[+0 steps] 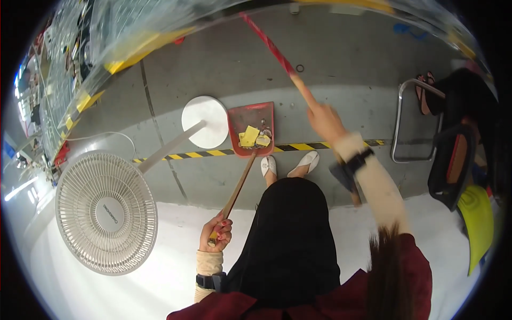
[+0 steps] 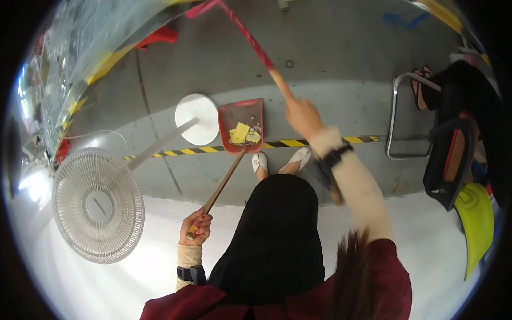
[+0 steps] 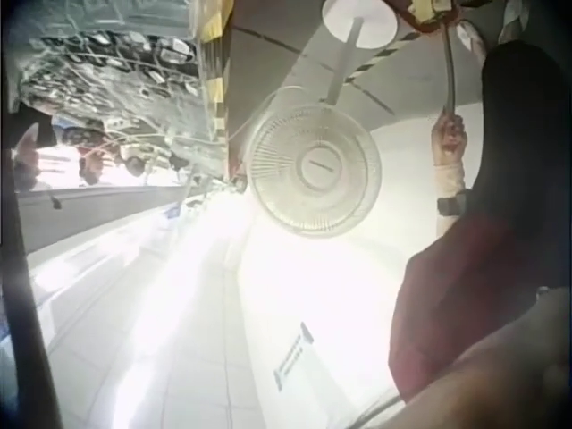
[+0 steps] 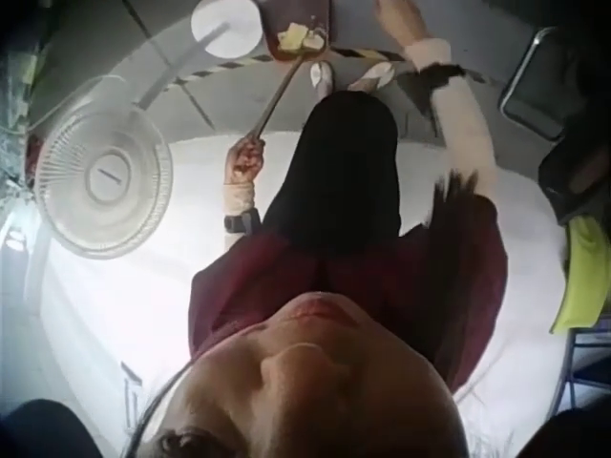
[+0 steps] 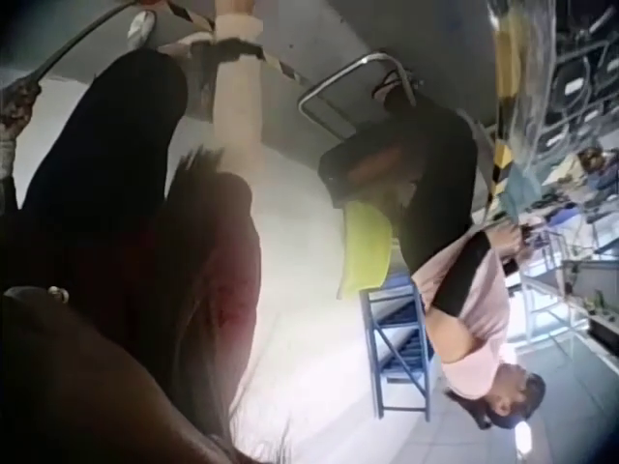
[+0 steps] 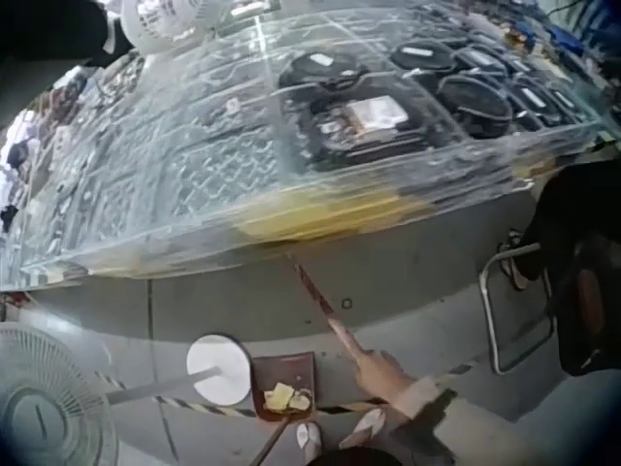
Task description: The person sweeps the floor with a broom and a dustpan, moving around workbenches and shifting stools and a fan to reach the surface. They collect debris into the dustpan and empty it into a trash bin.
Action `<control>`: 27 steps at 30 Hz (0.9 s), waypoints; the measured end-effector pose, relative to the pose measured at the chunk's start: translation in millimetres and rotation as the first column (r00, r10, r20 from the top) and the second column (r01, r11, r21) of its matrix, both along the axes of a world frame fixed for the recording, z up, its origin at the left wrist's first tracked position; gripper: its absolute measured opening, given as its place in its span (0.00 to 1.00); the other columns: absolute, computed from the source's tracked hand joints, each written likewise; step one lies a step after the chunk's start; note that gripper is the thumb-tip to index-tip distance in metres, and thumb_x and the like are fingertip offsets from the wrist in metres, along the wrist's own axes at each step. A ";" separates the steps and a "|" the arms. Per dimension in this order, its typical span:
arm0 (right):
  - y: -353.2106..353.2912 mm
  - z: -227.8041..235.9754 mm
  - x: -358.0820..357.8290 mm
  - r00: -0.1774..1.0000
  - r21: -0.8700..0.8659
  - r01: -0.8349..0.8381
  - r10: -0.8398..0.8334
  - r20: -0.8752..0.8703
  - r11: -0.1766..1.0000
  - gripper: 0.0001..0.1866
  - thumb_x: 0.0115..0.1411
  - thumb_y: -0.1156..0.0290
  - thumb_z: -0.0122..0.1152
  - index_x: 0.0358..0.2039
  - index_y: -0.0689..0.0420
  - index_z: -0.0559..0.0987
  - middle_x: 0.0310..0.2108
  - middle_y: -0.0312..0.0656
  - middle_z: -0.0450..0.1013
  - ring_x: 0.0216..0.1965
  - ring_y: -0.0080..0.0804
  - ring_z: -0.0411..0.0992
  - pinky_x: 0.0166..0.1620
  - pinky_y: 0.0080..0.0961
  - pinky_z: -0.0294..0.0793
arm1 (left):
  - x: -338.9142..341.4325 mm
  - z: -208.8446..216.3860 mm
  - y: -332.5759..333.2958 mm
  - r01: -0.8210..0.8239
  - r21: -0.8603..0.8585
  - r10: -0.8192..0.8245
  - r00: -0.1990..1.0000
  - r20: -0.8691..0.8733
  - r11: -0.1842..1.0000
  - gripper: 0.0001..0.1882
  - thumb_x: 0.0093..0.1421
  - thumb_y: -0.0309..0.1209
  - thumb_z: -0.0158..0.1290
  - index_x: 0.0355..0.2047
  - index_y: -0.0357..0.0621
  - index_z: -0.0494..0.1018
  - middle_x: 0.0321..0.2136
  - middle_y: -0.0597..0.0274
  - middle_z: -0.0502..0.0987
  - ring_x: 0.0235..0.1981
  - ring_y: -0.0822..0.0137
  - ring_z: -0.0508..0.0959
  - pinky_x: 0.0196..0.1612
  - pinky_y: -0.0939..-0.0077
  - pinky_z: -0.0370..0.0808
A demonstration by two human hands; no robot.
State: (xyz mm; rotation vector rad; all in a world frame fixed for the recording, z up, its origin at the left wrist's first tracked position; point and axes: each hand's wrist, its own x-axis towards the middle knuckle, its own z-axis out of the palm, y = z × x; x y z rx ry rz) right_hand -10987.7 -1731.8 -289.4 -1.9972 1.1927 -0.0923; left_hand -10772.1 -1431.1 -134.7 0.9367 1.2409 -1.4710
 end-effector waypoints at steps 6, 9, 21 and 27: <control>-16.2 -63.4 81.9 0.999 -0.135 0.041 -0.045 -0.028 0.990 0.39 0.48 0.79 0.41 0.56 0.33 0.38 0.17 0.55 0.67 0.21 0.51 0.68 0.26 0.42 0.67 | 1.0 -3.1 6.6 0.012 0.033 -0.015 0.997 0.078 0.999 0.03 0.56 0.26 0.39 0.31 0.43 0.61 0.15 0.64 0.61 0.09 0.80 0.55 0.09 0.90 0.52; 59.7 -19.0 -20.4 0.996 0.152 -0.014 0.027 -0.080 0.988 0.41 0.47 0.84 0.38 0.56 0.32 0.40 0.23 0.53 0.67 0.20 0.49 0.66 0.24 0.36 0.65 | 7.6 -7.6 7.0 -0.026 0.014 0.025 0.997 0.066 1.000 0.04 0.56 0.26 0.39 0.33 0.44 0.62 0.15 0.64 0.61 0.09 0.79 0.55 0.09 0.90 0.52; 164.1 195.7 -158.2 0.890 0.471 -0.050 0.253 -0.379 0.881 0.31 0.50 0.77 0.48 0.55 0.50 0.52 0.17 0.52 0.66 0.18 0.49 0.66 0.21 0.37 0.63 | 11.6 -9.0 10.8 0.039 0.023 -0.041 0.993 0.114 0.999 0.11 0.54 0.25 0.42 0.39 0.47 0.62 0.15 0.65 0.60 0.11 0.78 0.55 0.10 0.88 0.53; 71.5 40.8 16.1 0.978 0.203 -0.195 0.173 0.120 0.960 0.29 0.51 0.75 0.48 0.54 0.47 0.54 0.23 0.58 0.66 0.27 0.56 0.66 0.28 0.35 0.66 | 10.1 -3.1 7.3 0.095 0.038 -0.099 0.986 0.131 0.995 0.15 0.53 0.26 0.42 0.43 0.50 0.60 0.17 0.65 0.60 0.12 0.77 0.56 0.11 0.88 0.53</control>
